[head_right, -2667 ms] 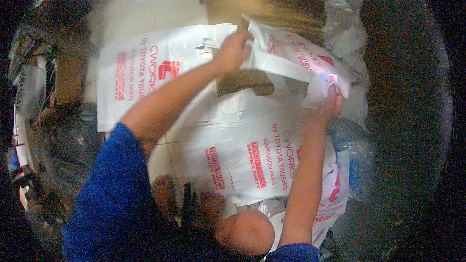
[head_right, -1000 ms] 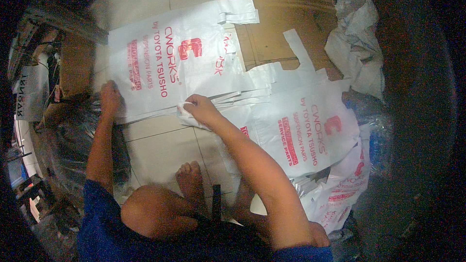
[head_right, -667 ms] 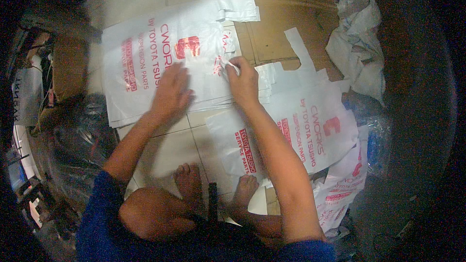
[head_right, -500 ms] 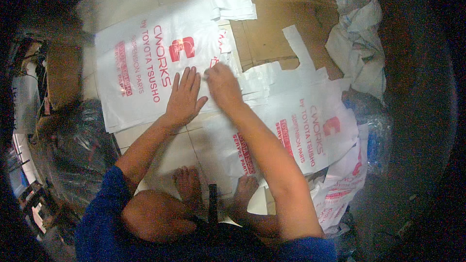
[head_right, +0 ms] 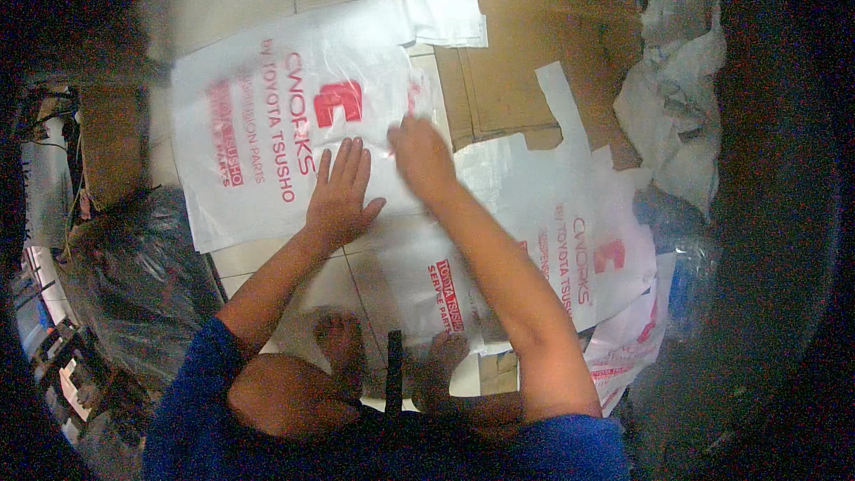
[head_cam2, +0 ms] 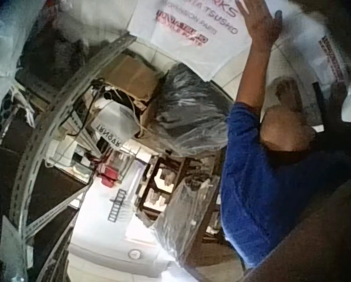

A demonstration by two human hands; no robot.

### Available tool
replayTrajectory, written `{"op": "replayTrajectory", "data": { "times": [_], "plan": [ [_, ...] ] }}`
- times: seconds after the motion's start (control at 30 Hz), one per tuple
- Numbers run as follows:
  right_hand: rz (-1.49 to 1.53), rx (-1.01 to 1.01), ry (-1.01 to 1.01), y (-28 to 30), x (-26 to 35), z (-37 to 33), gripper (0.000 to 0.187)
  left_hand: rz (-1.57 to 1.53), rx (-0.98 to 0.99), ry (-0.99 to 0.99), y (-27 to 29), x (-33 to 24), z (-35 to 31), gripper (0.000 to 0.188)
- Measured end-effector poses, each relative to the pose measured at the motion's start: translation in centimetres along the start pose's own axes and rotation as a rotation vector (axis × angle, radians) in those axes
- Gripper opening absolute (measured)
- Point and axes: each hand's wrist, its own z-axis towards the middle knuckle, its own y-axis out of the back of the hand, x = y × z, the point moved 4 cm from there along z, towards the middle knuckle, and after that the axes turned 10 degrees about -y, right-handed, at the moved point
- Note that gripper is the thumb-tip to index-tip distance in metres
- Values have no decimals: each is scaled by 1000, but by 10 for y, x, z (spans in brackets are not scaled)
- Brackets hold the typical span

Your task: The person sits on the floor and cleans white plastic bags with red logos using a white cloth. They wipe the surface of the bags, occasionally applying liquid from a bottle to the cloth, and then stack the cleaned bags on a wooden surface.

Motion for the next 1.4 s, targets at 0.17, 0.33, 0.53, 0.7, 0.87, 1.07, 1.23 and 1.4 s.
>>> {"op": "replayTrajectory", "data": {
  "times": [0.17,0.33,0.53,0.7,0.87,1.07,1.23,1.4],
  "plan": [
    [-81,38,-32,9,-10,26,8,10,7,-4,5,-1,1,78],
    [-93,166,-64,30,-12,57,13,-58,-19,46,6,0,5,78],
    [-13,77,17,-6,15,-15,6,-108,2,177,-10,0,13,85],
    [-17,-87,-89,21,-21,54,6,-90,14,203,-12,-4,15,97],
    [-102,156,98,-9,6,-8,3,-51,4,223,-13,1,10,97],
    [-94,50,-117,20,-24,47,8,-92,16,215,-9,-4,16,100],
    [74,117,100,-3,10,-6,3,-58,-30,215,-13,-2,12,98],
    [-90,58,-136,15,-20,46,7,-91,-28,206,-7,-6,15,97]
  ]
}}
